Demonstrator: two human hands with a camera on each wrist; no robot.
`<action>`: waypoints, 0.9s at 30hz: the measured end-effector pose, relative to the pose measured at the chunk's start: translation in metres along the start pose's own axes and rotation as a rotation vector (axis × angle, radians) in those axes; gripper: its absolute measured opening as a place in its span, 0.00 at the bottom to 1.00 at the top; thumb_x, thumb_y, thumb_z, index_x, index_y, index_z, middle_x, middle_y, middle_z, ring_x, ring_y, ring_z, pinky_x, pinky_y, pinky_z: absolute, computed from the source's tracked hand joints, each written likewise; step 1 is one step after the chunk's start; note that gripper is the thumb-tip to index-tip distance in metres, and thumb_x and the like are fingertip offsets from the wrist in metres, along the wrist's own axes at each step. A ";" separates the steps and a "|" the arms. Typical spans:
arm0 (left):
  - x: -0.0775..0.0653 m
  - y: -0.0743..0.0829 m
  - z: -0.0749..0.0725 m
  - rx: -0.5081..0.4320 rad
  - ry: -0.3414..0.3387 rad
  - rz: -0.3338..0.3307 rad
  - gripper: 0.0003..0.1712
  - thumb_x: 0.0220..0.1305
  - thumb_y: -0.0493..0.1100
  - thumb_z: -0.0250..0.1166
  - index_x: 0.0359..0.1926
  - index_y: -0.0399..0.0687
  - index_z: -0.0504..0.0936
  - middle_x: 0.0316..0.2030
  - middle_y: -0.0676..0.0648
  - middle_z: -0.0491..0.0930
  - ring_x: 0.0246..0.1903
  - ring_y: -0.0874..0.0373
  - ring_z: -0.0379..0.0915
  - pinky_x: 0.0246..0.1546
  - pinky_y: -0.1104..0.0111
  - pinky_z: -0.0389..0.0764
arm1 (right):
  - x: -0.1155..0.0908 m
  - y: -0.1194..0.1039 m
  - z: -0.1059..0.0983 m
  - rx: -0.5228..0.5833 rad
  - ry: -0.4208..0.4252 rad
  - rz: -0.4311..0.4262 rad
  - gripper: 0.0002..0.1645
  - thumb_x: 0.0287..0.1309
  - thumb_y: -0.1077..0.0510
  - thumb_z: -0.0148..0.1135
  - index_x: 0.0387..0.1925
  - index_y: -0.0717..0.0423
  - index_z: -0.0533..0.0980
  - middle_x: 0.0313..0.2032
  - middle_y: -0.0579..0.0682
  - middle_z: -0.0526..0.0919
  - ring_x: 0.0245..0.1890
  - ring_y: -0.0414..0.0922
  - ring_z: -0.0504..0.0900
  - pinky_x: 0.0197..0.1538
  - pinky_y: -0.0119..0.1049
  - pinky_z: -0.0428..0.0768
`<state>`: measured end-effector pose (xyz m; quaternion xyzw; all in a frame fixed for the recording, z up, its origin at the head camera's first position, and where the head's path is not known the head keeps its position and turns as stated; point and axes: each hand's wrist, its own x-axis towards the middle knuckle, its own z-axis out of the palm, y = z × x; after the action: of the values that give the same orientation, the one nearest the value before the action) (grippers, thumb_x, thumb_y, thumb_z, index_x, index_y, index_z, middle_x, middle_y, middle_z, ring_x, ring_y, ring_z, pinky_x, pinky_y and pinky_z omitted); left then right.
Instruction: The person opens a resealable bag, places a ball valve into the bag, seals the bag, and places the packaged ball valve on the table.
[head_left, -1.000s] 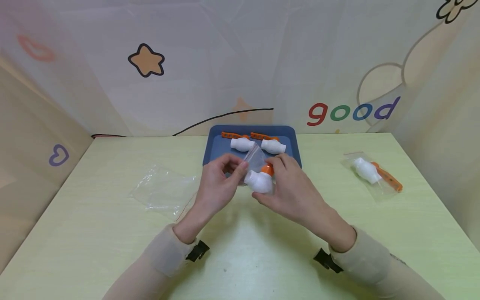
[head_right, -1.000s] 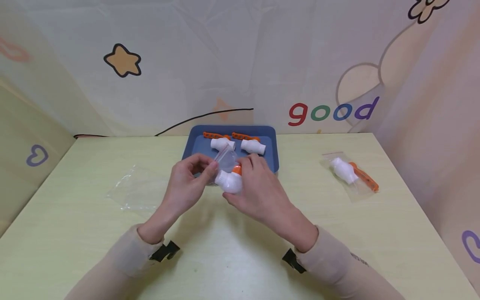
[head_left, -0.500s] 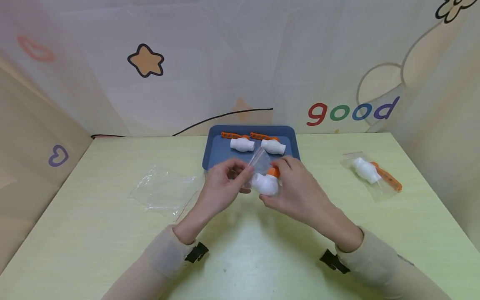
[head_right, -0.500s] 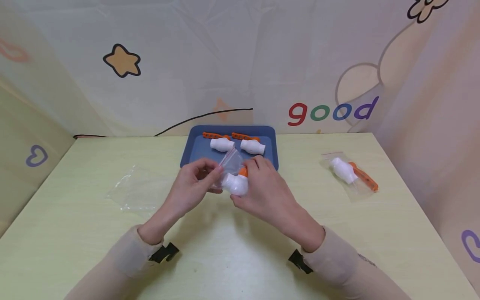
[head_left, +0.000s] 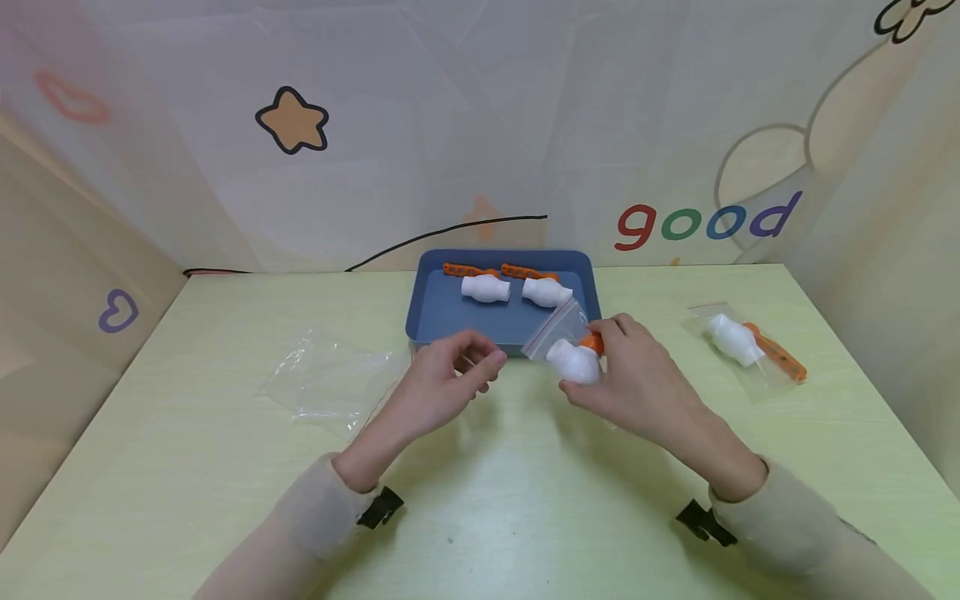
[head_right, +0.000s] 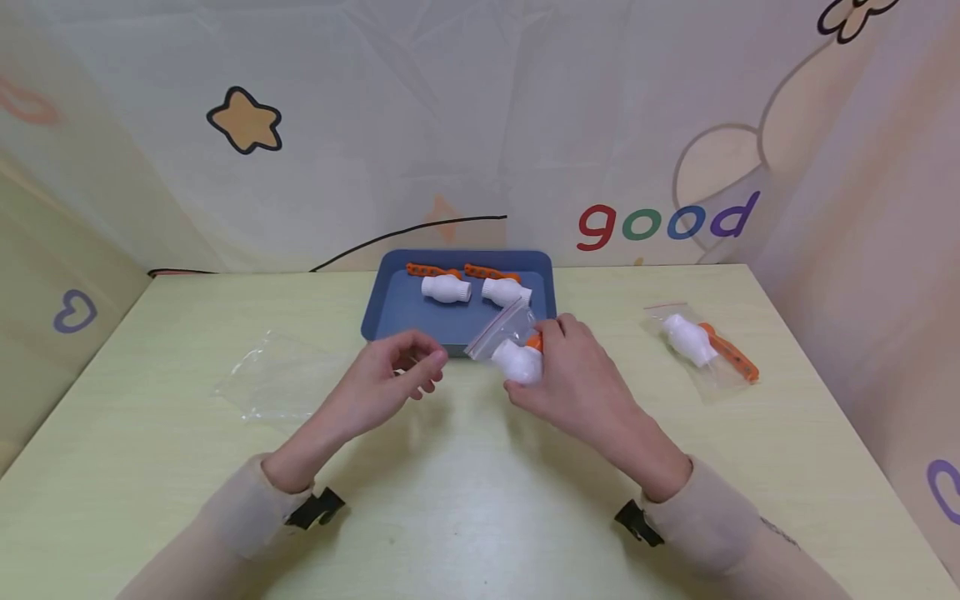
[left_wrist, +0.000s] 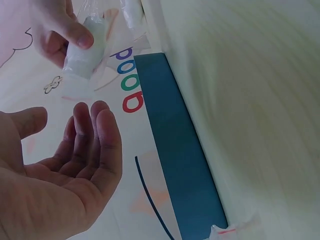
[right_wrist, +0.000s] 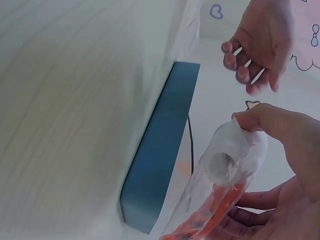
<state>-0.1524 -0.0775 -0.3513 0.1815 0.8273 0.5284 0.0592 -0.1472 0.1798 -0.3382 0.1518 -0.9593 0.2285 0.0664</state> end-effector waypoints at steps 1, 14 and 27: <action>0.000 -0.001 0.000 0.011 -0.009 -0.005 0.12 0.75 0.48 0.63 0.48 0.44 0.83 0.37 0.45 0.83 0.36 0.43 0.82 0.35 0.61 0.83 | -0.001 0.003 -0.001 -0.001 -0.003 0.011 0.40 0.50 0.46 0.78 0.55 0.71 0.75 0.47 0.62 0.77 0.39 0.54 0.77 0.40 0.48 0.81; -0.003 -0.010 -0.006 0.142 -0.139 0.007 0.08 0.74 0.45 0.64 0.47 0.47 0.84 0.38 0.54 0.83 0.39 0.58 0.78 0.43 0.62 0.81 | -0.002 0.053 -0.009 -0.036 -0.114 0.128 0.44 0.60 0.42 0.70 0.56 0.80 0.71 0.48 0.70 0.76 0.41 0.59 0.76 0.42 0.52 0.80; -0.007 -0.014 -0.008 0.166 -0.268 -0.016 0.05 0.74 0.45 0.64 0.45 0.50 0.84 0.38 0.56 0.82 0.40 0.58 0.79 0.41 0.63 0.80 | -0.005 0.086 -0.018 -0.180 -0.263 0.223 0.39 0.71 0.44 0.61 0.45 0.85 0.68 0.42 0.77 0.70 0.40 0.66 0.72 0.41 0.57 0.76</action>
<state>-0.1519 -0.0920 -0.3608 0.2482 0.8541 0.4288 0.1582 -0.1694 0.2618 -0.3591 0.0668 -0.9872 0.1261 -0.0718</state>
